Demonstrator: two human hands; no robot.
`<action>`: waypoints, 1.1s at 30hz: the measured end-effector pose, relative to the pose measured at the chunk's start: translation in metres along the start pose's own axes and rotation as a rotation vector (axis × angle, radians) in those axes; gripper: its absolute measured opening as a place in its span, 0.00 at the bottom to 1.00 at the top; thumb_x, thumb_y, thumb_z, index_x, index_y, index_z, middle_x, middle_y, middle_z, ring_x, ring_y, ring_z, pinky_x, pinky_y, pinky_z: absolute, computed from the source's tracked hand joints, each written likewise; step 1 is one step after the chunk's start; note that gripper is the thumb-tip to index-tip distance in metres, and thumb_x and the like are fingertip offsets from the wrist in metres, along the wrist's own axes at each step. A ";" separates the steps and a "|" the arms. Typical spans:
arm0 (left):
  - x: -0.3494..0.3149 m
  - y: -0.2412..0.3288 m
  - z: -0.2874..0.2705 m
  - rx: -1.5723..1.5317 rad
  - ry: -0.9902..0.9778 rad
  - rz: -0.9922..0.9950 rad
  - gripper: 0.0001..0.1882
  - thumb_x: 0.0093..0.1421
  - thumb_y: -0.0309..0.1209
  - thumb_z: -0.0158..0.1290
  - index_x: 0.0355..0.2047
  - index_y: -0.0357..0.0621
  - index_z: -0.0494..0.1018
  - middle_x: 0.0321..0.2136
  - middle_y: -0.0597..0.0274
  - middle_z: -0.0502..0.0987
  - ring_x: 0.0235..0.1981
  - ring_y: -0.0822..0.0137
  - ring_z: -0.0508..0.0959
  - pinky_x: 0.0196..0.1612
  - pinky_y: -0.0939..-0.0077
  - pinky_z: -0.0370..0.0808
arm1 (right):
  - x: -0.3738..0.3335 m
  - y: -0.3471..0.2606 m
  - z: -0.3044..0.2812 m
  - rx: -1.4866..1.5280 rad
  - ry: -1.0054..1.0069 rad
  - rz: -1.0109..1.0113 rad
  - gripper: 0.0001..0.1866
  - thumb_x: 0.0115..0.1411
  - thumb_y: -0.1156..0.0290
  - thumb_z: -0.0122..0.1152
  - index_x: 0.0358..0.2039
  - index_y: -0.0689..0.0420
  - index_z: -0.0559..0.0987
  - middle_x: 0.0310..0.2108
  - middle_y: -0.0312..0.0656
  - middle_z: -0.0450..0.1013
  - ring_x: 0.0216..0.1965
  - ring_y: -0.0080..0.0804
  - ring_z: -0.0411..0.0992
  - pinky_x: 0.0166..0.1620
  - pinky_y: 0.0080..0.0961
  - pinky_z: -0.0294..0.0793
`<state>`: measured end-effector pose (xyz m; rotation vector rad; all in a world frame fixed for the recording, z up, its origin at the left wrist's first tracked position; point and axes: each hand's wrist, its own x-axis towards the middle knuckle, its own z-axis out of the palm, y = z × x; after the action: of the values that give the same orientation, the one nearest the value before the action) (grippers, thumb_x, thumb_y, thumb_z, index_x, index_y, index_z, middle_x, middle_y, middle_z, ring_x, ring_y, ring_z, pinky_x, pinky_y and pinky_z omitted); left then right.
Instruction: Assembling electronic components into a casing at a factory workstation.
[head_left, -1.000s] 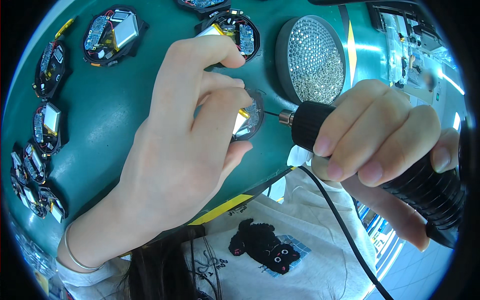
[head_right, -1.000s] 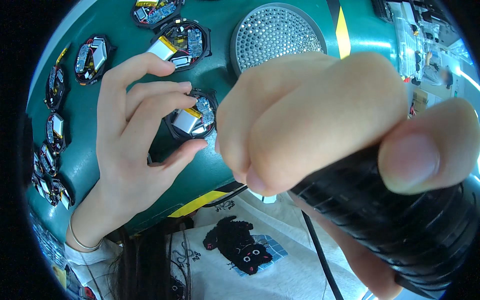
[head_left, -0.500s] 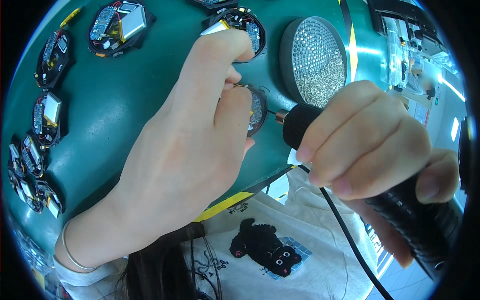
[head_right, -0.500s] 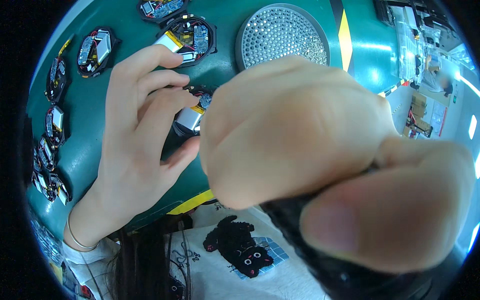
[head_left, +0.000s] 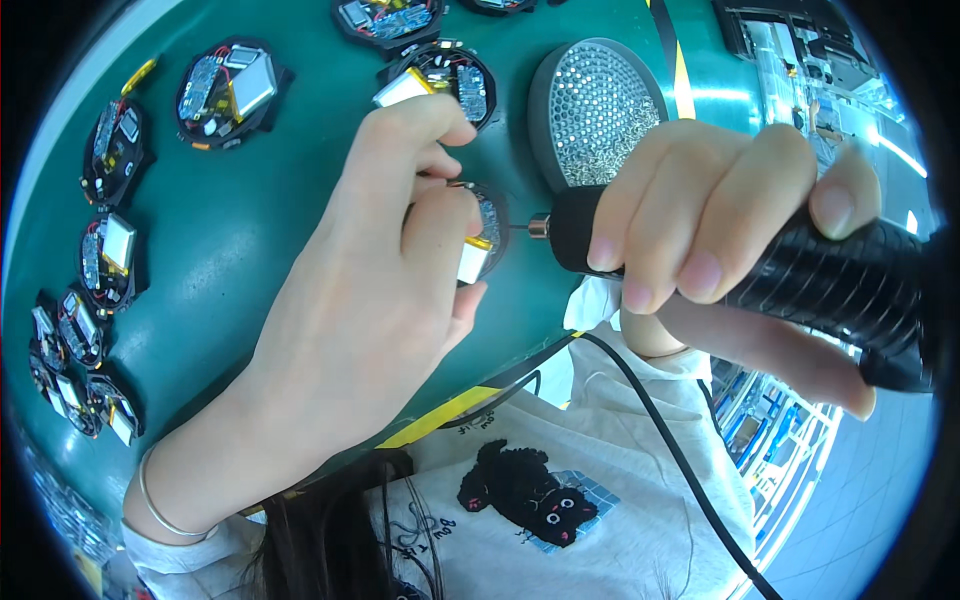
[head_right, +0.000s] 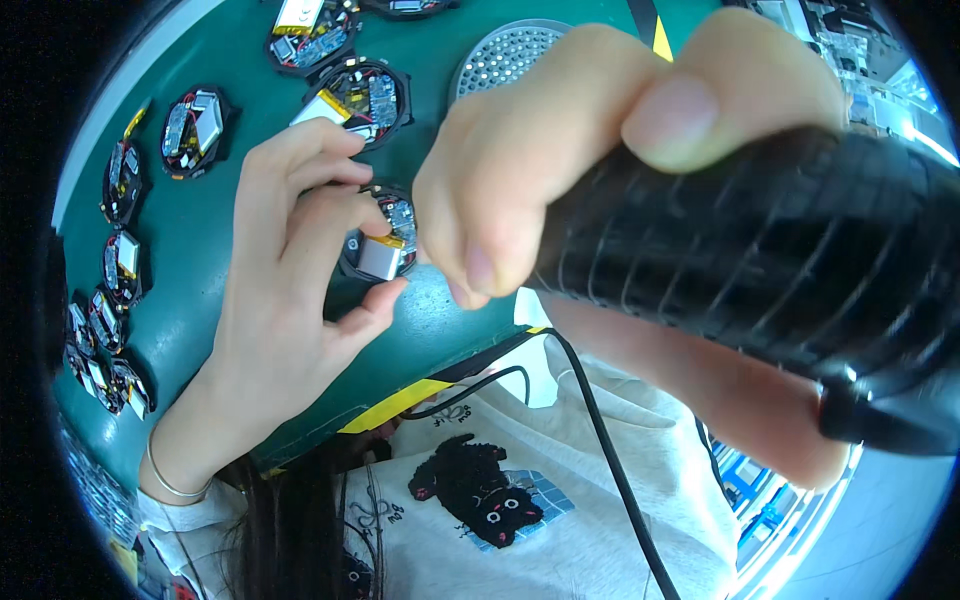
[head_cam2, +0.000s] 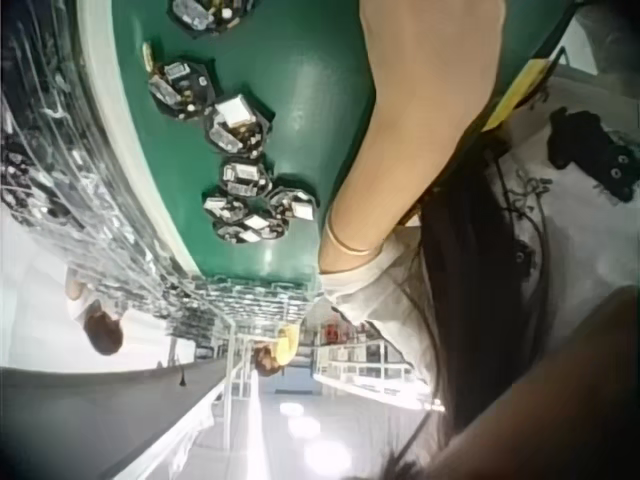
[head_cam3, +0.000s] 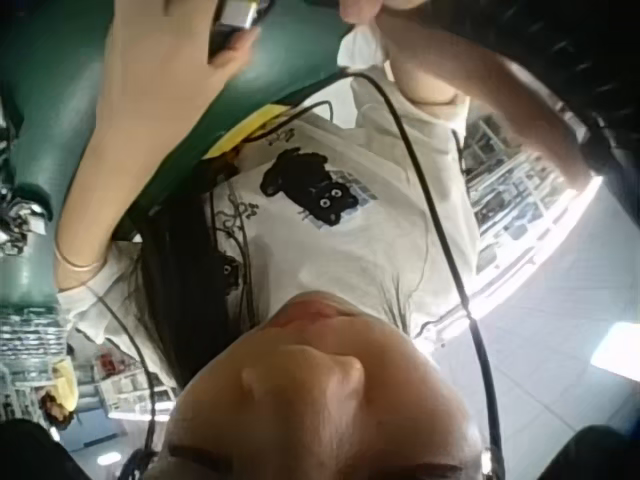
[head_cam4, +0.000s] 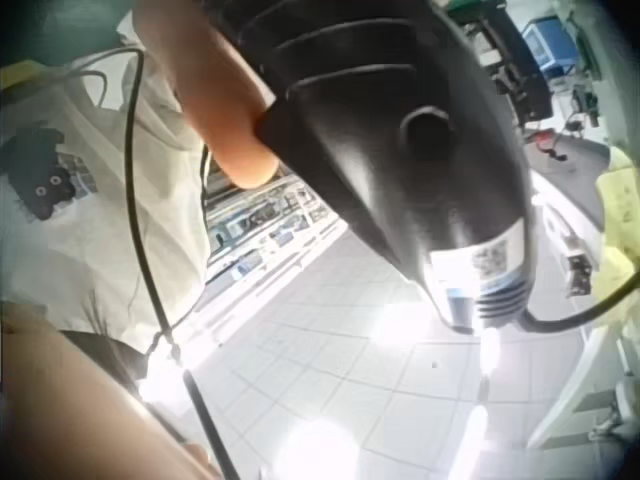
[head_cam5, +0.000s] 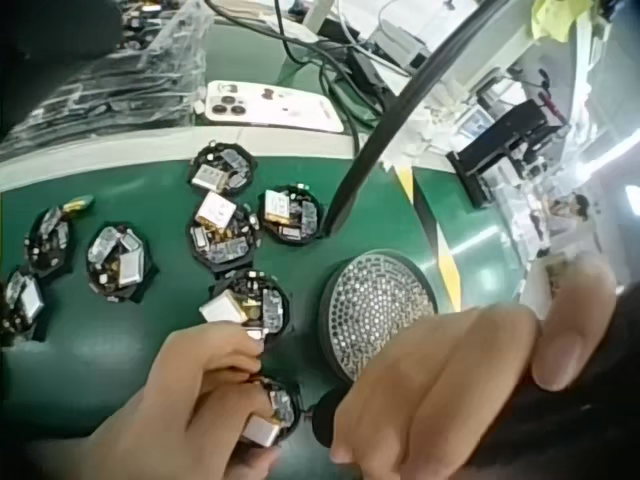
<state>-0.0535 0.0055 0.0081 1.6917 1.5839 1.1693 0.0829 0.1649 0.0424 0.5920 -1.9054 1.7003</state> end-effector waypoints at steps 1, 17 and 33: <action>0.001 0.000 0.000 0.013 0.007 0.007 0.21 0.35 0.15 0.61 0.31 0.38 0.68 0.48 0.49 0.61 0.47 0.56 0.69 0.47 0.66 0.72 | 0.000 -0.001 -0.003 -0.008 0.005 -0.003 0.45 0.55 0.34 0.51 0.54 0.64 0.58 0.33 0.42 0.67 0.19 0.26 0.70 0.22 0.24 0.73; -0.005 -0.006 0.005 0.090 -0.128 0.060 0.22 0.37 0.12 0.58 0.34 0.37 0.66 0.49 0.49 0.59 0.52 0.51 0.66 0.50 0.65 0.72 | 0.003 0.003 -0.021 -0.234 0.447 -0.168 0.37 0.59 0.32 0.38 0.52 0.54 0.63 0.30 0.46 0.70 0.23 0.41 0.73 0.29 0.40 0.75; -0.006 -0.010 0.010 0.099 -0.010 0.122 0.22 0.38 0.14 0.60 0.36 0.36 0.68 0.49 0.47 0.60 0.45 0.56 0.71 0.45 0.70 0.72 | -0.016 0.028 -0.050 -0.177 0.303 -0.281 0.39 0.58 0.30 0.36 0.51 0.53 0.64 0.29 0.46 0.70 0.24 0.40 0.73 0.32 0.38 0.76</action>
<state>-0.0501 0.0033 -0.0064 1.8774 1.5748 1.1564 0.0818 0.2181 0.0149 0.4766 -1.6495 1.3431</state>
